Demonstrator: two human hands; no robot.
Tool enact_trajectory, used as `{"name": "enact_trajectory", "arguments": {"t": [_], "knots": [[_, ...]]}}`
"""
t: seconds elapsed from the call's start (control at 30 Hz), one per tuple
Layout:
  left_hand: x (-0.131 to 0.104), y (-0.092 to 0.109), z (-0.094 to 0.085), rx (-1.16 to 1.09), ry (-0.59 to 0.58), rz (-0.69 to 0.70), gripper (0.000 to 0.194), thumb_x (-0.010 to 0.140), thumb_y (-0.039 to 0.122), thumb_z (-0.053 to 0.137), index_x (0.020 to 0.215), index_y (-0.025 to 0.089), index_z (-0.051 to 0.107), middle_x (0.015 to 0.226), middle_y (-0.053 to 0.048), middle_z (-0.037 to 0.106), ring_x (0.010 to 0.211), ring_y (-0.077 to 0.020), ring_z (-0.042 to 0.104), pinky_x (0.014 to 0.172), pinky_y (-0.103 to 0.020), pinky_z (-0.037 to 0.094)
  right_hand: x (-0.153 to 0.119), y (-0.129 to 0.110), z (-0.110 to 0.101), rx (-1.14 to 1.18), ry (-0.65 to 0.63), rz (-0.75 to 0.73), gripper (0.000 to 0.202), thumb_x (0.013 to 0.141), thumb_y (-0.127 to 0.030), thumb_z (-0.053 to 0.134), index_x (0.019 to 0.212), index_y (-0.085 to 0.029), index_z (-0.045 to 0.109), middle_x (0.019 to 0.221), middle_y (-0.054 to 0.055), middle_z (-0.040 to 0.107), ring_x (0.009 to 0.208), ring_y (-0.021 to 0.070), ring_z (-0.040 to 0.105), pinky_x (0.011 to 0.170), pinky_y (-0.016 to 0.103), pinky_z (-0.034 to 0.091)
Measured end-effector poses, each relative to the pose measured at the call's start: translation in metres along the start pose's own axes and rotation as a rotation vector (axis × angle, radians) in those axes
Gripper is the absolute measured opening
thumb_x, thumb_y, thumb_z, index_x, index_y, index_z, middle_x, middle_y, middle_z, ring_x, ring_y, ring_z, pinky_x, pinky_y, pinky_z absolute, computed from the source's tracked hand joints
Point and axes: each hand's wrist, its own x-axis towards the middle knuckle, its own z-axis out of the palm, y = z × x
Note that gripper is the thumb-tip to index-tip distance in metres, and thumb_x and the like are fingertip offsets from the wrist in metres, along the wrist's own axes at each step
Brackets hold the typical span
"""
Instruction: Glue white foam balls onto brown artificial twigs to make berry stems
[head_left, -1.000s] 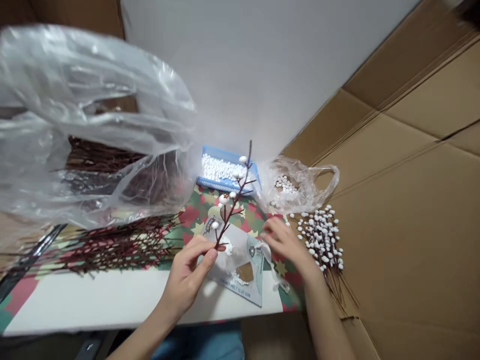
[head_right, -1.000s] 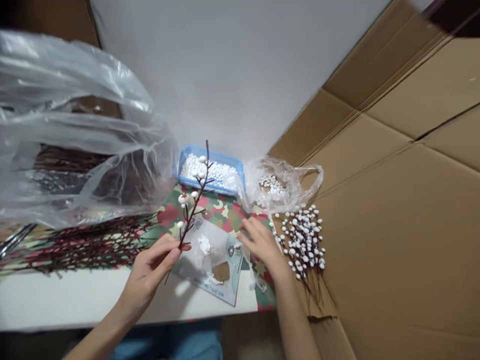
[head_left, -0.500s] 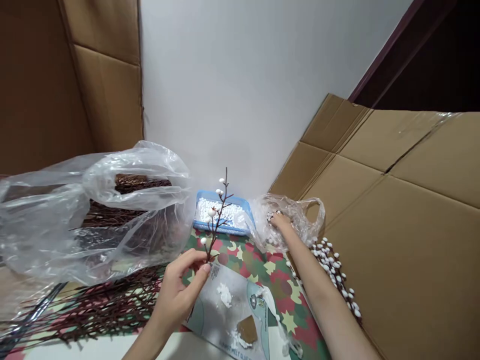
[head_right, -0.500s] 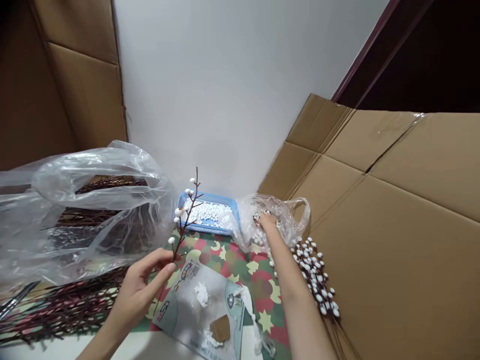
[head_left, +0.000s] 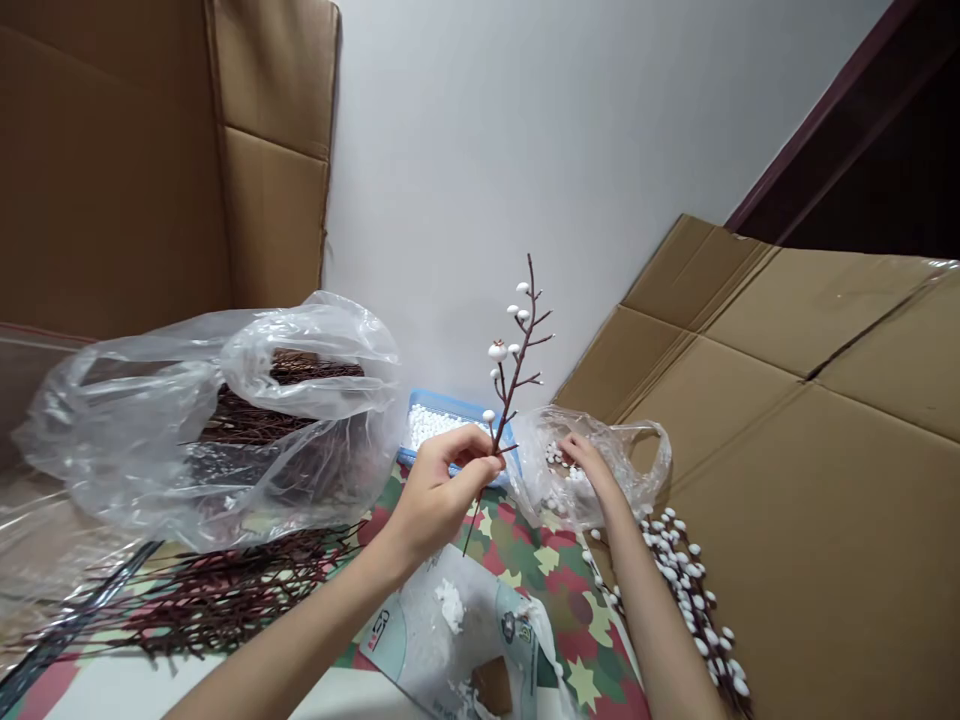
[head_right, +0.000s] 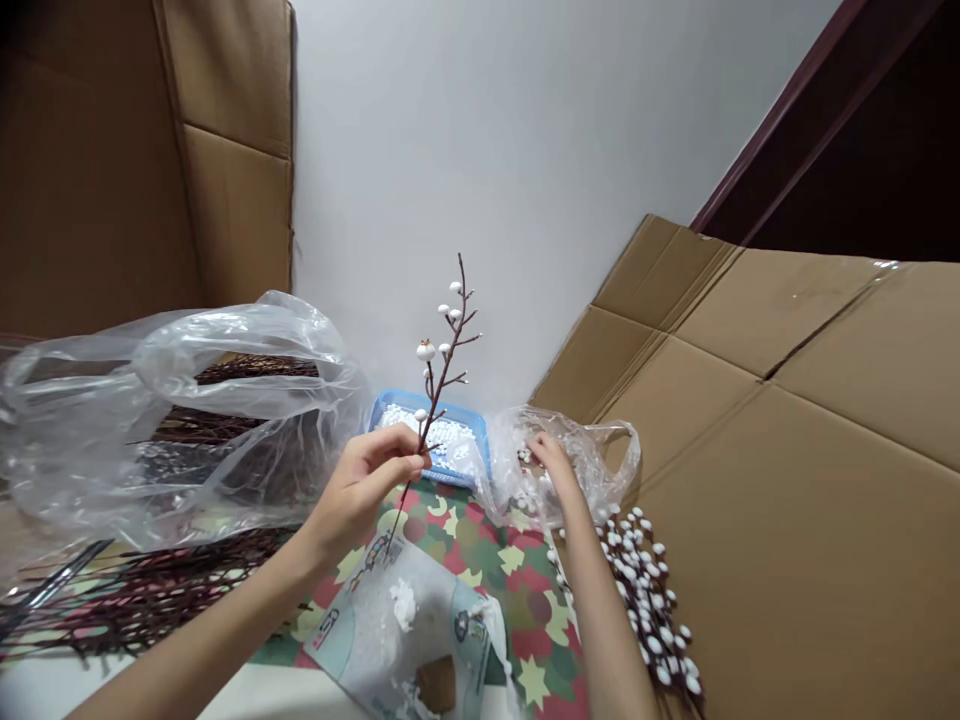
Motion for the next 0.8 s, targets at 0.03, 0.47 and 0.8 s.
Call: {"name": "enact_trajectory", "arguments": {"t": [0.03,0.47,0.8], "knots": [[0.003,0.001,0.004,-0.037,-0.015,-0.006,0.016,0.072,0.024,0.054,0.059,0.018,0.047,0.060,0.003,0.043,0.061,-0.0118,0.038,0.059,-0.025,0.032,-0.010,-0.009,-0.003,0.058,0.010,-0.011,0.028,0.093,-0.038,0.046,0.088,-0.013,0.059,0.078,0.003,0.063,0.070,0.0141,0.061,0.066,0.030,0.054],[0.007,0.006,0.013,-0.327,-0.096,-0.025,0.014,0.069,0.024,0.057,0.059,0.017,0.050,0.059,0.002,0.044,0.059,-0.0104,0.039,0.055,-0.024,0.034,-0.086,-0.144,0.013,1.154,0.135,-0.459,0.012,0.083,-0.027,0.058,0.095,-0.028,0.057,0.089,-0.003,0.057,0.078,0.0111,0.057,0.070,0.025,0.048],[0.012,0.007,0.011,0.122,-0.044,0.182,0.018,0.075,0.018,0.051,0.057,0.018,0.047,0.057,0.002,0.046,0.057,-0.0110,0.044,0.057,-0.024,0.036,-0.087,-0.149,0.018,1.144,0.659,-0.315,0.009,0.075,-0.018,0.058,0.081,-0.023,0.057,0.074,-0.003,0.056,0.063,0.0102,0.054,0.056,0.024,0.043]]}}
